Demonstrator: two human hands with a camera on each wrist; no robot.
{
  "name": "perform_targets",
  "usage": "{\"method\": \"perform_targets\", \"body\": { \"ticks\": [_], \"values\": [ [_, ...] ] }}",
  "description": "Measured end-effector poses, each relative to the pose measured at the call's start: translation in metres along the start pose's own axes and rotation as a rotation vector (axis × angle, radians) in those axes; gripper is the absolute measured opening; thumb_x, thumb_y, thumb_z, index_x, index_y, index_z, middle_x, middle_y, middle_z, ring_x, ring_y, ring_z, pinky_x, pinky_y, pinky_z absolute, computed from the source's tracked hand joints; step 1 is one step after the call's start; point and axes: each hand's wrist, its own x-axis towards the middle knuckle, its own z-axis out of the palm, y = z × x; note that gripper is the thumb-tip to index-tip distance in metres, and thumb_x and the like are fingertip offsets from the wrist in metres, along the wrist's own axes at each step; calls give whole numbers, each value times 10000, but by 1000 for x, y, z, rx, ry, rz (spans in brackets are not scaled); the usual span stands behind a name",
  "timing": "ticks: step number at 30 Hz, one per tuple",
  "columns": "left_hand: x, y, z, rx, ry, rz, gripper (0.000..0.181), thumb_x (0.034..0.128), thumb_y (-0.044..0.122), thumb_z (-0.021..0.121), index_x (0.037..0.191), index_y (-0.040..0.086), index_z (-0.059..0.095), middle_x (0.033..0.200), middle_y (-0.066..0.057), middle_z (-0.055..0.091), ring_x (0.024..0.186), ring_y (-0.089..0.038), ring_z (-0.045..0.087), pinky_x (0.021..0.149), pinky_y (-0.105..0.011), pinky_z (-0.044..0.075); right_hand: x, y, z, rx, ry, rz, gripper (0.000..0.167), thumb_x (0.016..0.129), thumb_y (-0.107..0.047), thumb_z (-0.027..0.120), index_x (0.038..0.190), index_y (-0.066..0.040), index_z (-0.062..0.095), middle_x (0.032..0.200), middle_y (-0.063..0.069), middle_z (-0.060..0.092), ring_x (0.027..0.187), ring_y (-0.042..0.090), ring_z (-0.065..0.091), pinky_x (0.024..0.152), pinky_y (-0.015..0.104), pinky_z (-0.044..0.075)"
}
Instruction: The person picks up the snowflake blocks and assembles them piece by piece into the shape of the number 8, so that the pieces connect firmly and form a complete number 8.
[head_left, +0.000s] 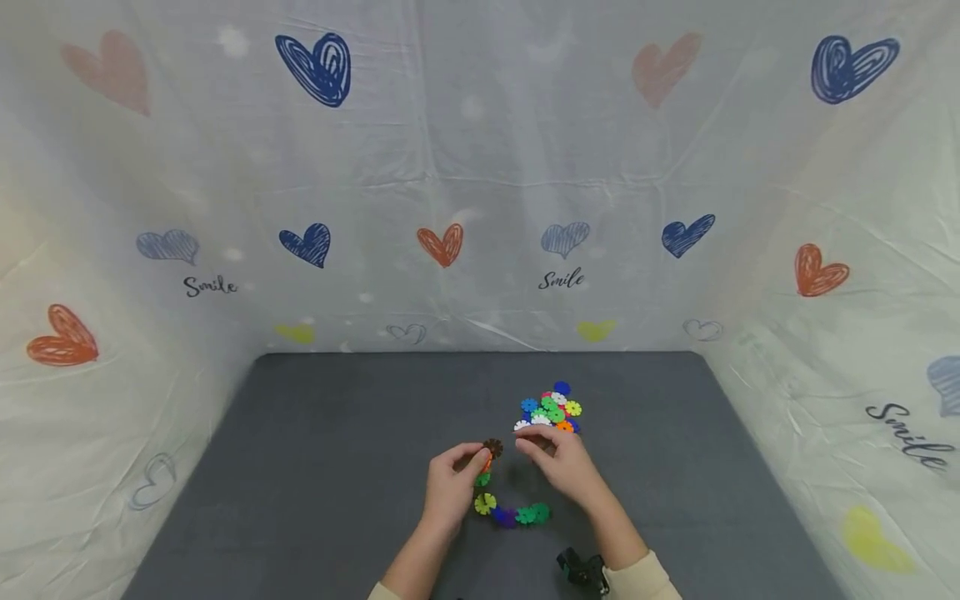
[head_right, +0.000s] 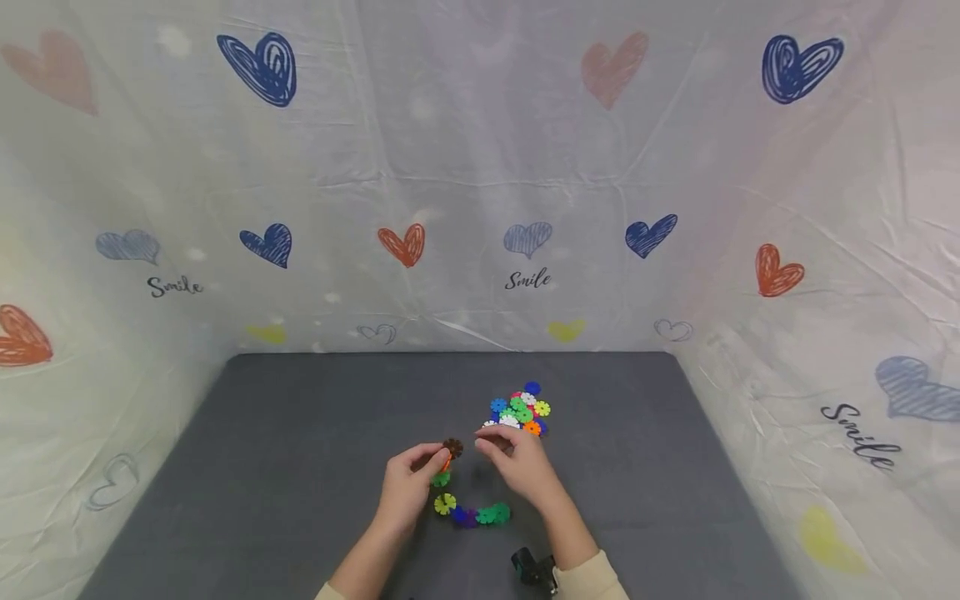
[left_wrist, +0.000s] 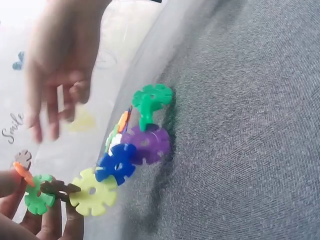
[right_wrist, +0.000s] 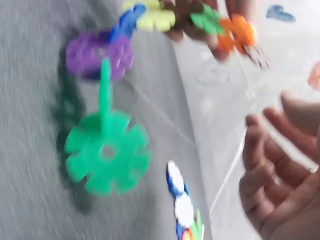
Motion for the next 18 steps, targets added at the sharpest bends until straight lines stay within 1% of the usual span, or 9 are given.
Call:
{"method": "perform_targets", "body": {
  "ticks": [2, 3, 6, 7, 9, 12, 14, 16, 18],
  "values": [
    [2, -2, -3, -23, 29, -36, 260, 954, 222, 717, 1111, 17, 746, 1058, -118, 717, 899, -189, 670, 714, -245, 554, 5, 8, -7, -56, 41, 38, 253, 942, -253, 730, 1140, -94, 747, 983, 4, 747, 832, 176, 681, 722, 258, 544],
    [3, -3, -5, -43, 32, -58, 279, 959, 218, 711, 1135, 3, 733, 1067, -128, 712, 901, -197, 677, 707, -256, 555, 7, 12, -10, -83, 72, 63, 249, 935, -237, 741, 1135, -90, 748, 987, 10, 751, 842, 166, 681, 724, 264, 542],
    [6, -5, -9, -130, 13, -122, 334, 969, 212, 700, 1194, -34, 694, 1080, -161, 704, 902, -245, 710, 702, -301, 573, 14, 29, -21, -172, 183, 145, 270, 917, -207, 761, 1140, -55, 741, 1007, 70, 757, 863, 196, 693, 718, 306, 545],
    [6, -5, -10, -156, 1, -136, 353, 973, 212, 694, 1212, -47, 677, 1083, -167, 703, 898, -260, 722, 703, -324, 585, 16, 35, -24, -203, 213, 179, 282, 917, -209, 762, 1147, -49, 734, 1028, 92, 751, 869, 218, 693, 713, 331, 550],
    [6, -5, -13, -206, -14, -160, 377, 976, 211, 690, 1234, -61, 655, 1083, -176, 703, 900, -288, 730, 713, -372, 602, 20, 46, -30, -265, 254, 246, 339, 920, -233, 760, 1187, -31, 704, 1094, 139, 727, 915, 270, 688, 750, 399, 558],
    [6, -4, -15, -231, -19, -172, 392, 977, 214, 690, 1247, -66, 644, 1078, -161, 702, 876, -265, 726, 734, -412, 608, 23, 59, -34, -332, 267, 317, 441, 918, -256, 758, 1243, 18, 639, 1175, 217, 655, 1027, 361, 631, 863, 504, 524],
    [6, -5, -16, -237, -21, -177, 392, 975, 218, 693, 1245, -63, 646, 1073, -161, 707, 860, -258, 726, 738, -425, 609, 24, 66, -34, -360, 267, 340, 484, 910, -263, 766, 1252, 41, 610, 1184, 246, 609, 1061, 394, 585, 907, 548, 484],
    [6, -5, -16, -238, -26, -179, 396, 973, 223, 696, 1244, -62, 646, 1071, -166, 708, 842, -247, 726, 741, -438, 610, 24, 70, -33, -377, 268, 348, 492, 895, -255, 782, 1233, 52, 601, 1168, 254, 584, 1068, 407, 556, 918, 556, 464],
    [6, -4, -16, -241, -32, -181, 404, 969, 231, 701, 1242, -61, 648, 1076, -174, 710, 837, -248, 729, 750, -449, 610, 24, 73, -31, -393, 274, 349, 462, 884, -252, 795, 1194, 42, 618, 1133, 239, 575, 1028, 390, 556, 893, 542, 467]
  ]
}}
